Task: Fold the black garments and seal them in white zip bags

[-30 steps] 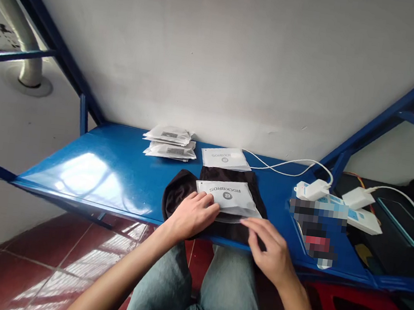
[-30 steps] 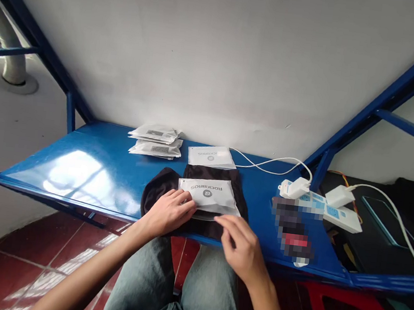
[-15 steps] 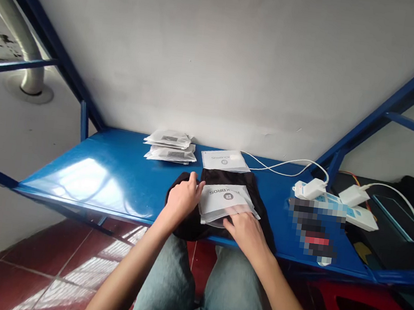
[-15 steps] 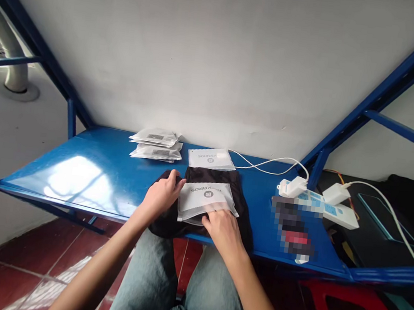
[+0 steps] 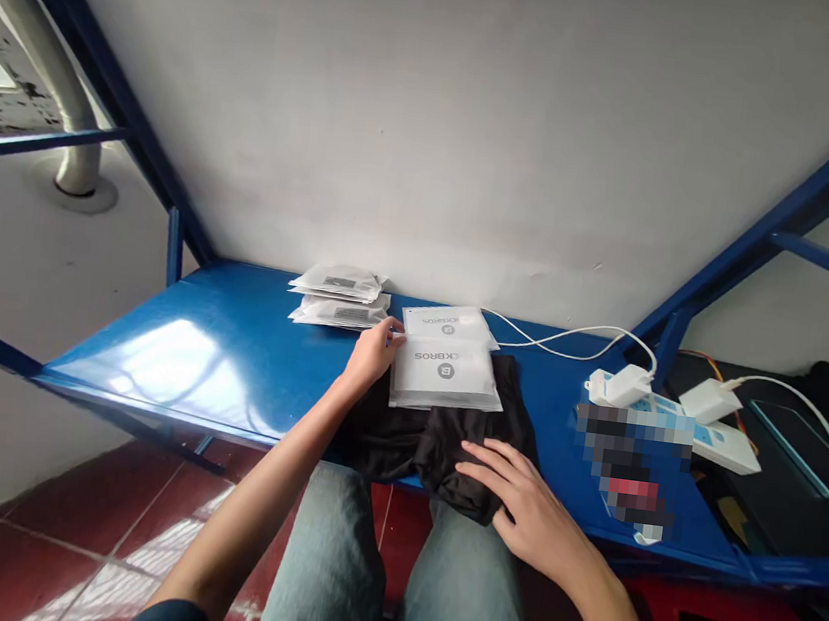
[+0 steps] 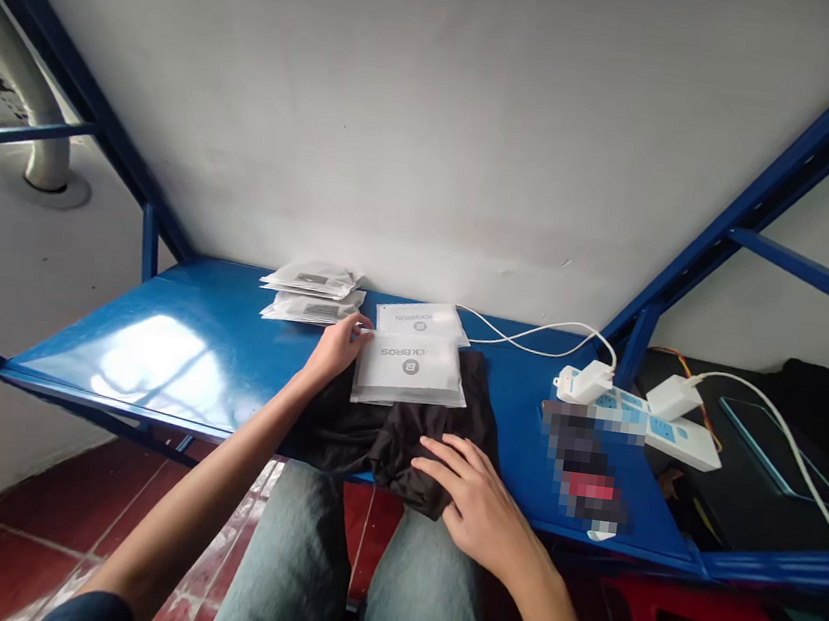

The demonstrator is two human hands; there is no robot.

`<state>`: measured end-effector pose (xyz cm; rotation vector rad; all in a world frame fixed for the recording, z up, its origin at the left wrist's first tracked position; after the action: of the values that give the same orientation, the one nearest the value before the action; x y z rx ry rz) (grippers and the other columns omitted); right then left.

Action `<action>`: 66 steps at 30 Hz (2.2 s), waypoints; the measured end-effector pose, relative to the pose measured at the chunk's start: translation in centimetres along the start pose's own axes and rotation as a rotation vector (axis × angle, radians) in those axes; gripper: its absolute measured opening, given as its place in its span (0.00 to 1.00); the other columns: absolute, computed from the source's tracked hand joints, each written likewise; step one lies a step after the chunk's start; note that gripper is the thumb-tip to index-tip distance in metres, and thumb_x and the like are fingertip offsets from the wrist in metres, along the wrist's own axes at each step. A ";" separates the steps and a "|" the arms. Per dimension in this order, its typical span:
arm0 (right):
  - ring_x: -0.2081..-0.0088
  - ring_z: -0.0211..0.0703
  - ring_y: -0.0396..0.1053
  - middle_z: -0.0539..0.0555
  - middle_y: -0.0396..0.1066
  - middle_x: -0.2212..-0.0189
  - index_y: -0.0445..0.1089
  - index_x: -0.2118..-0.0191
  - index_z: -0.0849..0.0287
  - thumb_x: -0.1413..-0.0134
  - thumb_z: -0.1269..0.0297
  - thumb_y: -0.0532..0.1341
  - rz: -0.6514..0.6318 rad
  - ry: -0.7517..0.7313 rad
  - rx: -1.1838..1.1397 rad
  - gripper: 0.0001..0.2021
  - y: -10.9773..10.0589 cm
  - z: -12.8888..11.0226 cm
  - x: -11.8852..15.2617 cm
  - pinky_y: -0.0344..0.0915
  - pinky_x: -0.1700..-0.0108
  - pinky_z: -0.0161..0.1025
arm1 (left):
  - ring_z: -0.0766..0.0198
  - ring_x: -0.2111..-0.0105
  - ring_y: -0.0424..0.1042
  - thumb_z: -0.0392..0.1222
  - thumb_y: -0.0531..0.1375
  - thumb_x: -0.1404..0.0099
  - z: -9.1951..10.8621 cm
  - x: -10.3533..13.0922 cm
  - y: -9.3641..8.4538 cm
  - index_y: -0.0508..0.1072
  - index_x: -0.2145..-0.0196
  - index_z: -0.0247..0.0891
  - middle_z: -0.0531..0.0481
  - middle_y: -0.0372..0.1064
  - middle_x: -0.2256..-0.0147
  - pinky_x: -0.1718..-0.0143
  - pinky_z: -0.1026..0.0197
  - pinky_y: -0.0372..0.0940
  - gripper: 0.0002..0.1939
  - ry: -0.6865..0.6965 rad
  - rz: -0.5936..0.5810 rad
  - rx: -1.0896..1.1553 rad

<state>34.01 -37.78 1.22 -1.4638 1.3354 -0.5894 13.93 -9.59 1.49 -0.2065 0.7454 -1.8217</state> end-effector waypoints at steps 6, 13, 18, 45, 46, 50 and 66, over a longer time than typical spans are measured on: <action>0.43 0.53 0.72 0.61 0.68 0.39 0.66 0.35 0.46 0.31 0.61 0.56 0.356 0.359 -0.124 0.21 -1.6 4.8 -3.1 0.73 0.44 0.52 | 0.62 0.66 0.75 0.45 0.65 0.35 -0.6 1.9 1.2 0.66 0.40 0.42 0.47 0.74 0.59 0.61 0.61 0.69 0.27 0.020 -0.006 0.076; 0.63 0.49 0.78 0.57 0.78 0.59 0.50 0.28 0.56 0.37 0.51 0.62 0.237 0.520 -0.331 0.37 -1.1 12.7 -15.8 0.76 0.61 0.45 | 0.58 0.47 0.75 0.38 0.54 0.29 1.6 -1.3 0.8 0.71 0.46 0.39 0.41 0.73 0.45 0.53 0.63 0.72 0.15 0.175 0.082 0.117; 0.44 0.57 0.71 0.66 0.66 0.40 0.59 0.30 0.53 0.35 0.60 0.57 0.301 0.512 0.024 0.29 -1.8 14.6 -22.2 0.69 0.42 0.55 | 0.48 0.37 0.66 0.33 0.53 0.30 1.9 -6.4 2.1 0.69 0.40 0.37 0.35 0.64 0.36 0.40 0.46 0.67 0.22 0.195 0.130 -0.097; 0.62 0.47 0.79 0.53 0.79 0.59 0.69 0.38 0.48 0.30 0.46 0.54 0.074 0.695 -0.305 0.22 -1.5 -0.2 -1.8 0.77 0.58 0.43 | 0.40 0.46 0.69 0.68 0.71 0.48 8.6 16.8 5.0 0.67 0.39 0.43 0.38 0.67 0.44 0.49 0.39 0.70 0.45 0.346 -0.331 -0.572; 0.61 0.47 0.78 0.54 0.79 0.58 0.69 0.38 0.49 0.31 0.47 0.55 0.094 0.715 -0.334 0.23 -0.7 -0.8 -1.2 0.77 0.57 0.44 | 0.39 0.44 0.67 0.66 0.73 0.50 8.5 17.6 5.6 0.66 0.38 0.44 0.37 0.66 0.42 0.48 0.37 0.69 0.48 0.352 -0.325 -0.607; 0.59 0.48 0.78 0.57 0.78 0.52 0.66 0.35 0.50 0.33 0.52 0.58 0.177 0.691 -0.475 0.24 1.0 -1.4 -1.5 0.78 0.54 0.47 | 0.45 0.43 0.68 0.53 0.72 0.40 9.1 17.4 5.9 0.65 0.37 0.45 0.42 0.67 0.42 0.48 0.42 0.70 0.38 0.348 -0.337 -0.668; 0.43 0.52 0.72 0.58 0.75 0.45 0.67 0.35 0.51 0.33 0.43 0.56 0.359 0.731 -0.781 0.27 -0.1 9.2 -1.4 0.67 0.39 0.50 | 0.50 0.46 0.71 0.56 0.59 0.27 12.6 10.0 11.5 0.68 0.39 0.43 0.43 0.72 0.47 0.49 0.51 0.69 0.25 0.358 -0.350 -0.645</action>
<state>41.69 -33.29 -1.66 -1.5894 2.5489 -0.3798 25.23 -25.80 2.65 -0.4582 1.6290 -1.9096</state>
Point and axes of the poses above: each hand's wrist, its own x-axis away from the middle knuckle, its own y-axis out of the palm, z = x × y, the point moved 1 cm from there along -x, towards the middle knuckle
